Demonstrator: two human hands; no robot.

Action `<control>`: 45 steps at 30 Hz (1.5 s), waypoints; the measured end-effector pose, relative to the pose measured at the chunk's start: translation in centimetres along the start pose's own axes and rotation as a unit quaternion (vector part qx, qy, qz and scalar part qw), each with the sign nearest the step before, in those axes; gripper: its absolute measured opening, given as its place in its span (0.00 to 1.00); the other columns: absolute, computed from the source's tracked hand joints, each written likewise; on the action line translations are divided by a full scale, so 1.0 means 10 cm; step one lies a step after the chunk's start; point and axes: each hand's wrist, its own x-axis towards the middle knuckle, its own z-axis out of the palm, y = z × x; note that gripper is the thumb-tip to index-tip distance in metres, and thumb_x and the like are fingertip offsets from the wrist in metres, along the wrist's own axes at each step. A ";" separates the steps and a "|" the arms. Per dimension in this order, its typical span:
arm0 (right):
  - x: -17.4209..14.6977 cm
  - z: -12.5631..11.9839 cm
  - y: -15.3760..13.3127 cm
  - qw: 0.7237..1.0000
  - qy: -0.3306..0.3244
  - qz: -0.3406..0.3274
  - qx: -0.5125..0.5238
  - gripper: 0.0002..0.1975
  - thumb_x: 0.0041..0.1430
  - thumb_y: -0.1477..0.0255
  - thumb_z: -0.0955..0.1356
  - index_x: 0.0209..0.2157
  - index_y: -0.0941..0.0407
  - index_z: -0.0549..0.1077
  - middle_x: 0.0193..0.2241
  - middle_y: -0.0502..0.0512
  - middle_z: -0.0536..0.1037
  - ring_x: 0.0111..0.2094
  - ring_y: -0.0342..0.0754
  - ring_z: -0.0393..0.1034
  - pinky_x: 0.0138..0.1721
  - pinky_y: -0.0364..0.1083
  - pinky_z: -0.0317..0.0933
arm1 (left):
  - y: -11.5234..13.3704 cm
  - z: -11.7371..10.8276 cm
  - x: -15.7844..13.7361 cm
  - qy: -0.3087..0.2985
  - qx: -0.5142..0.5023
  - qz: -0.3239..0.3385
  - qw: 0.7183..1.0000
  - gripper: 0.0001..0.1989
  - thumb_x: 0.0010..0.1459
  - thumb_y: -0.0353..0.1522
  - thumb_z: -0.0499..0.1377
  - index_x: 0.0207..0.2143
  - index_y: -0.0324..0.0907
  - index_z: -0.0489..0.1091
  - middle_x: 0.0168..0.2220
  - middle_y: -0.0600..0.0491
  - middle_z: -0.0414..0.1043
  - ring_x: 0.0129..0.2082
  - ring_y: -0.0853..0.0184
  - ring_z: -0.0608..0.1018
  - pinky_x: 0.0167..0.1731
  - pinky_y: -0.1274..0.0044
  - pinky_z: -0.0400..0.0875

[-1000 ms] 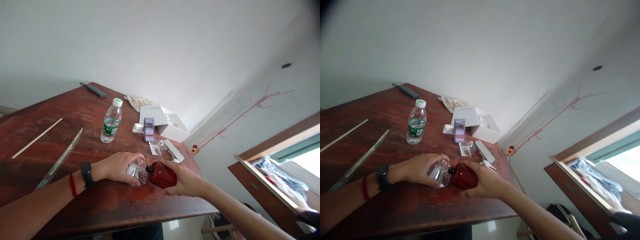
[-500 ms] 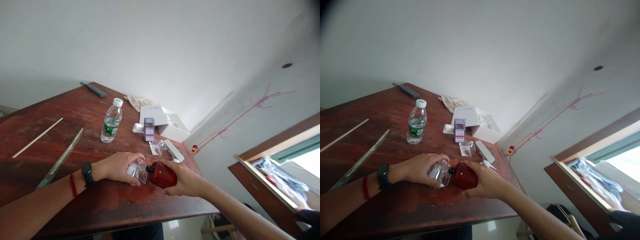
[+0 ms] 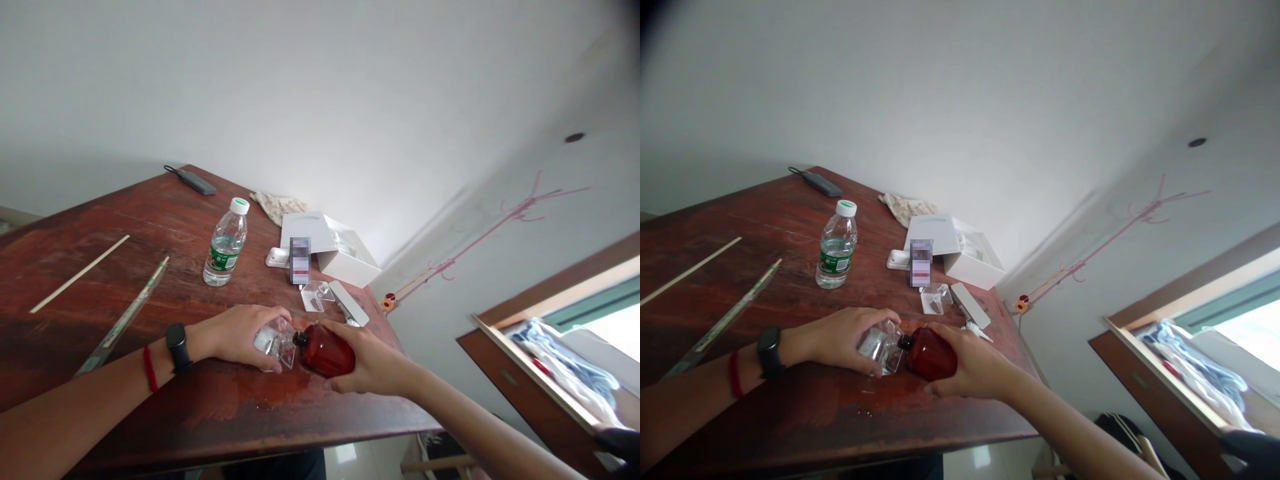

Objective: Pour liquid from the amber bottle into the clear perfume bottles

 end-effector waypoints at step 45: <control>0.02 -0.04 -0.02 1.000 -0.004 -0.012 0.004 0.43 0.45 0.67 0.80 0.64 0.50 0.69 0.52 0.57 0.83 0.49 0.60 0.79 0.51 0.56 0.71 | 0.04 -0.02 0.00 0.001 0.014 -0.012 1.000 0.35 0.51 0.47 0.74 0.58 0.48 0.67 0.55 0.51 0.80 0.54 0.50 0.82 0.49 0.71 0.74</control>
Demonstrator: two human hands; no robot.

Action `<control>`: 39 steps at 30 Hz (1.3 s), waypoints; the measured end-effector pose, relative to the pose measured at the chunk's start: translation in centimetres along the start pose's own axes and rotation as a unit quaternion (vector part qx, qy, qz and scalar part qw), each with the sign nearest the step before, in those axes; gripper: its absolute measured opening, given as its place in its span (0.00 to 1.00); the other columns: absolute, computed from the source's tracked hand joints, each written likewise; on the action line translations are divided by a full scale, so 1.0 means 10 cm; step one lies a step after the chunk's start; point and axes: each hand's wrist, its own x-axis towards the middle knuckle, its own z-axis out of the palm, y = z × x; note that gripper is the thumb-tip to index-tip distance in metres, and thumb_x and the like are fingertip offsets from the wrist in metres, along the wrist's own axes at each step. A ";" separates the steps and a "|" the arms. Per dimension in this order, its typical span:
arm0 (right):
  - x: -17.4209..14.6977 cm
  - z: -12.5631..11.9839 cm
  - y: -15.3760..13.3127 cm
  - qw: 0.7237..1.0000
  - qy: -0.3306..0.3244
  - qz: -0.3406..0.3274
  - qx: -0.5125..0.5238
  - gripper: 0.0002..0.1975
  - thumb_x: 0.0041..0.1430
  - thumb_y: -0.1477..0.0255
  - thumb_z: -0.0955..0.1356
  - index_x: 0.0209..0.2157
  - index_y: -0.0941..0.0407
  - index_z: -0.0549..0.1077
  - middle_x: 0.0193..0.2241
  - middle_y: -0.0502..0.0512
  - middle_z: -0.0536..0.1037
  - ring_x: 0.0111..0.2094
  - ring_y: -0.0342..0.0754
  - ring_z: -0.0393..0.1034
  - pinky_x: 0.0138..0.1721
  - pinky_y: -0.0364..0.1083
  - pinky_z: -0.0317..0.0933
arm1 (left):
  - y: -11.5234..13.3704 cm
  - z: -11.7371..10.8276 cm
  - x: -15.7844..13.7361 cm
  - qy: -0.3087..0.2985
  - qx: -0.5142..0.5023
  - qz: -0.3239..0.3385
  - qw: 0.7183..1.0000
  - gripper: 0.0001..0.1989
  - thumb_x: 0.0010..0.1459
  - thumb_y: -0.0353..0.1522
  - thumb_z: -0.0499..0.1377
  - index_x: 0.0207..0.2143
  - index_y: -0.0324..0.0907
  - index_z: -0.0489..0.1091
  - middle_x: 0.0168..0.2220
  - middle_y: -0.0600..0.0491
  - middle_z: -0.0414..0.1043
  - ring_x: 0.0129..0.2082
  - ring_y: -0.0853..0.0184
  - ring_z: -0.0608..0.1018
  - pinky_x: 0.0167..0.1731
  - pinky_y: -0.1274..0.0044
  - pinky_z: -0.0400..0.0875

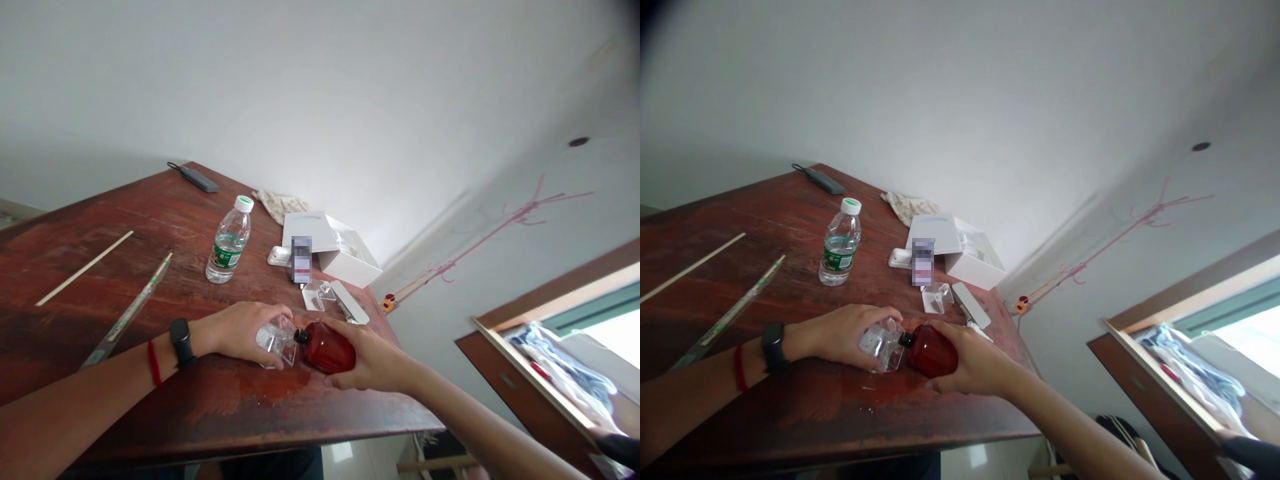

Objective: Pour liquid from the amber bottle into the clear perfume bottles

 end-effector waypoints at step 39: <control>0.00 0.01 0.03 1.000 0.000 -0.004 -0.009 0.41 0.44 0.67 0.79 0.62 0.51 0.71 0.50 0.58 0.83 0.45 0.60 0.80 0.46 0.53 0.72 | -0.05 0.03 0.00 0.011 0.005 0.005 1.000 0.49 0.50 0.52 0.73 0.69 0.45 0.62 0.59 0.45 0.78 0.57 0.47 0.80 0.53 0.67 0.74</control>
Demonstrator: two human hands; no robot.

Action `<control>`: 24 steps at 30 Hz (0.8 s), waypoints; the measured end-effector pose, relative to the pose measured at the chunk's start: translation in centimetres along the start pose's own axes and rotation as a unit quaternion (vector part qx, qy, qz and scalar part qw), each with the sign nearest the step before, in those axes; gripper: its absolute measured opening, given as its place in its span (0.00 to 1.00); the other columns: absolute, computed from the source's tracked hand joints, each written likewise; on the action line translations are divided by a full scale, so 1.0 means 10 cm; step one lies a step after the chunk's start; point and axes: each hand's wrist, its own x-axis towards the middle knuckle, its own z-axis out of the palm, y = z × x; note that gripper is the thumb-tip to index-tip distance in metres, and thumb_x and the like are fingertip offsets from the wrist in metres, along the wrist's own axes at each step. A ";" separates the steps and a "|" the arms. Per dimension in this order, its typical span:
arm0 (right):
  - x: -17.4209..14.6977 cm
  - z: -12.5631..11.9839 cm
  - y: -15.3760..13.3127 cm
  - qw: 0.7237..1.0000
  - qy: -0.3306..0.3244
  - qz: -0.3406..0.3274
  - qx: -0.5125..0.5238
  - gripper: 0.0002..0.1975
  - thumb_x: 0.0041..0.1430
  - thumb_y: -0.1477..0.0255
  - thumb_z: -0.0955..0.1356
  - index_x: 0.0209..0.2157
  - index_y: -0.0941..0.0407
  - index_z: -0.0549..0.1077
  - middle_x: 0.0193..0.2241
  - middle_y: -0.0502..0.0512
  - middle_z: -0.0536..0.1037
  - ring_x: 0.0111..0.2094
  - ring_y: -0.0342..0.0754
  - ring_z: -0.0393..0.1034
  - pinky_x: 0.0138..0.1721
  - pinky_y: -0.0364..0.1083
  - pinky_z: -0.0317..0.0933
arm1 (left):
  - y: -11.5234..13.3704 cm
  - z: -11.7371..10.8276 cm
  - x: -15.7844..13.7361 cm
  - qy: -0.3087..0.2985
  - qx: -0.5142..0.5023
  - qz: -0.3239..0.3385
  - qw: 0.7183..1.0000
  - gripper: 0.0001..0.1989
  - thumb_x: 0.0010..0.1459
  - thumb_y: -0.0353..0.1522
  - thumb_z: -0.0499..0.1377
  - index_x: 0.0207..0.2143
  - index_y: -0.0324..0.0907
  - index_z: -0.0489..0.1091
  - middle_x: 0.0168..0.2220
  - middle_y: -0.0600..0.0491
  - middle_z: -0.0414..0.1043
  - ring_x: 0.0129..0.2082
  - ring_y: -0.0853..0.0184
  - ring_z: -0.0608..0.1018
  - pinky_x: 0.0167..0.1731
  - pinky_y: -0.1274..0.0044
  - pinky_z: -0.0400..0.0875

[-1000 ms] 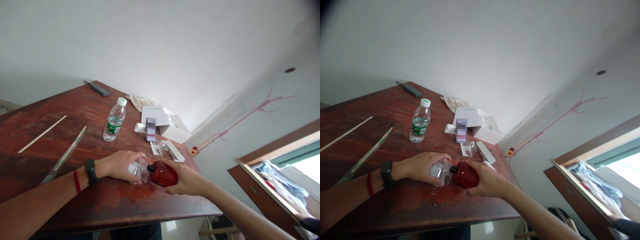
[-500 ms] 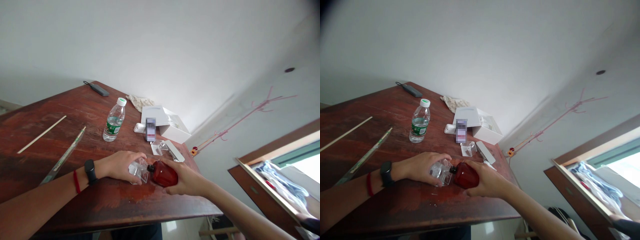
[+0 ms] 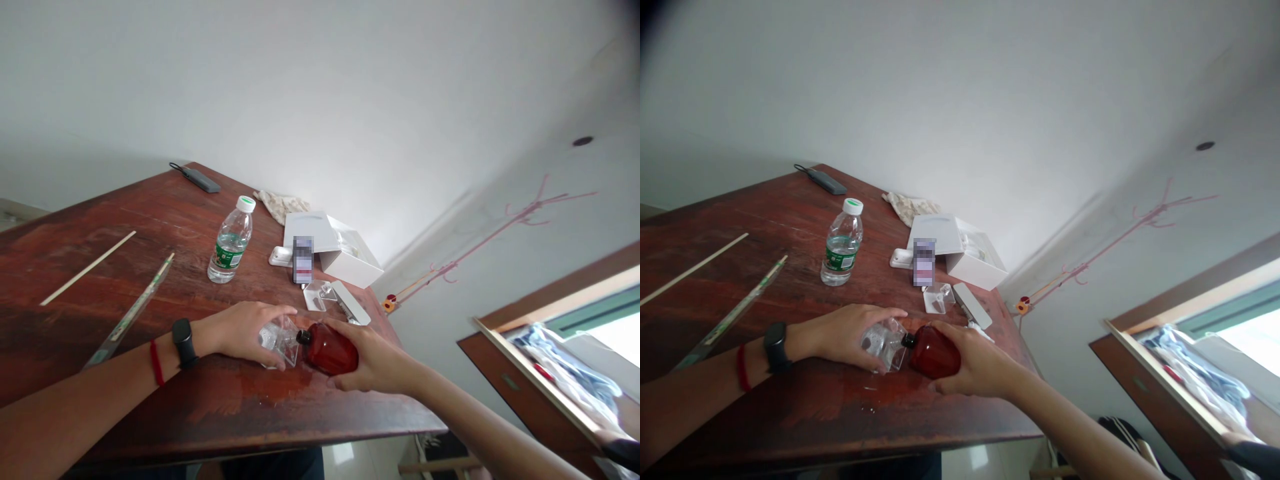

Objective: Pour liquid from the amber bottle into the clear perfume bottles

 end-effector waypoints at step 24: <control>0.01 -0.03 -0.03 1.000 -0.003 -0.013 0.002 0.41 0.45 0.68 0.79 0.62 0.51 0.71 0.52 0.58 0.83 0.47 0.60 0.80 0.49 0.55 0.72 | 0.02 0.00 0.00 0.001 0.003 -0.007 1.000 0.47 0.49 0.51 0.74 0.67 0.45 0.63 0.58 0.45 0.79 0.57 0.46 0.81 0.54 0.67 0.73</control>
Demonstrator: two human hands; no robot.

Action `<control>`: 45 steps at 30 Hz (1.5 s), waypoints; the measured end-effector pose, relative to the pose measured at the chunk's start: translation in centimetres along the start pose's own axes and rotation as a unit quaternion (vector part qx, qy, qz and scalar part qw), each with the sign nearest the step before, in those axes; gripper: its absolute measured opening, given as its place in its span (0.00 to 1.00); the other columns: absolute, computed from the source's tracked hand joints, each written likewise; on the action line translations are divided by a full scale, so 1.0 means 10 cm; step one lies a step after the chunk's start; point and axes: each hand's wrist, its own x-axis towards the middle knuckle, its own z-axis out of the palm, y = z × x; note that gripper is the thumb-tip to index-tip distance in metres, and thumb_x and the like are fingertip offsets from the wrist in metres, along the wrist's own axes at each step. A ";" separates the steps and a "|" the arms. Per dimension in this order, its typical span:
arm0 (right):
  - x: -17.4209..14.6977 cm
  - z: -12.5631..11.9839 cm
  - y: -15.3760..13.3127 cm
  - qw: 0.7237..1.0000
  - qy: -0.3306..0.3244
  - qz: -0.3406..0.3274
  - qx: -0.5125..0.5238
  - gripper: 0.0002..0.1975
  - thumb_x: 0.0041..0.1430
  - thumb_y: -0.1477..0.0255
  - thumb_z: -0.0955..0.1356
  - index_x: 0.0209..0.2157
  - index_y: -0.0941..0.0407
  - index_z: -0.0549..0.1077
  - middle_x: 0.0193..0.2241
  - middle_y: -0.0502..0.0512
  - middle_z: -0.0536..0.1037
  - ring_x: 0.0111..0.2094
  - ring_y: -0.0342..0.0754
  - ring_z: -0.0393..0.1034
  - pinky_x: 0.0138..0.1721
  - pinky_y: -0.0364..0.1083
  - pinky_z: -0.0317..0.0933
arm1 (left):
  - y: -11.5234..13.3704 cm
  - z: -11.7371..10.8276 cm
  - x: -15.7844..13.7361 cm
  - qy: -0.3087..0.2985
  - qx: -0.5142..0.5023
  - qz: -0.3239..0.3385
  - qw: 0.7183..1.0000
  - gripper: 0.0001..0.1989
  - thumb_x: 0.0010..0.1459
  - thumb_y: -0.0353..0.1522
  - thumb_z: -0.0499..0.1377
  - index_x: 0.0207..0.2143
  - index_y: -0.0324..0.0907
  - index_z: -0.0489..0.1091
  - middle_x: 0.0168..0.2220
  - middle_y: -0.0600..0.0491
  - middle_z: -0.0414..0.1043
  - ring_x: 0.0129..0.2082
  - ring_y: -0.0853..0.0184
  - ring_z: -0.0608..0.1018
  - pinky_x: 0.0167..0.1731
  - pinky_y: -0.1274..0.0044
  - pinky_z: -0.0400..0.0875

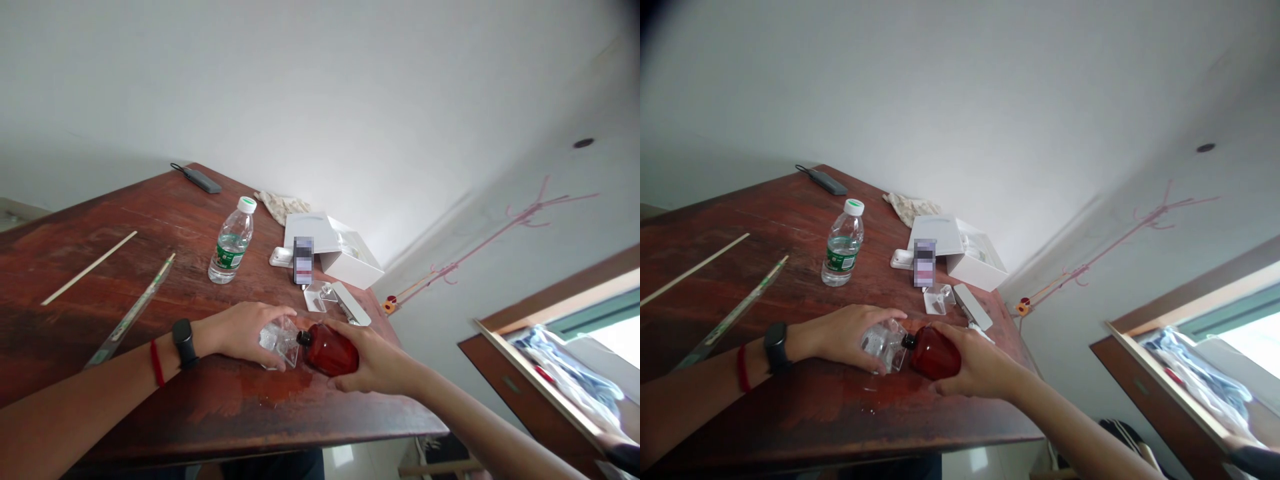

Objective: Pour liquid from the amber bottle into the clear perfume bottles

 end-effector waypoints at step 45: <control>0.01 -0.02 -0.04 1.000 -0.007 0.022 0.005 0.43 0.44 0.69 0.80 0.63 0.51 0.70 0.52 0.56 0.82 0.48 0.59 0.79 0.50 0.55 0.70 | -0.03 0.01 0.00 0.002 0.004 0.006 1.000 0.43 0.50 0.50 0.73 0.64 0.45 0.65 0.57 0.48 0.80 0.55 0.48 0.82 0.51 0.68 0.74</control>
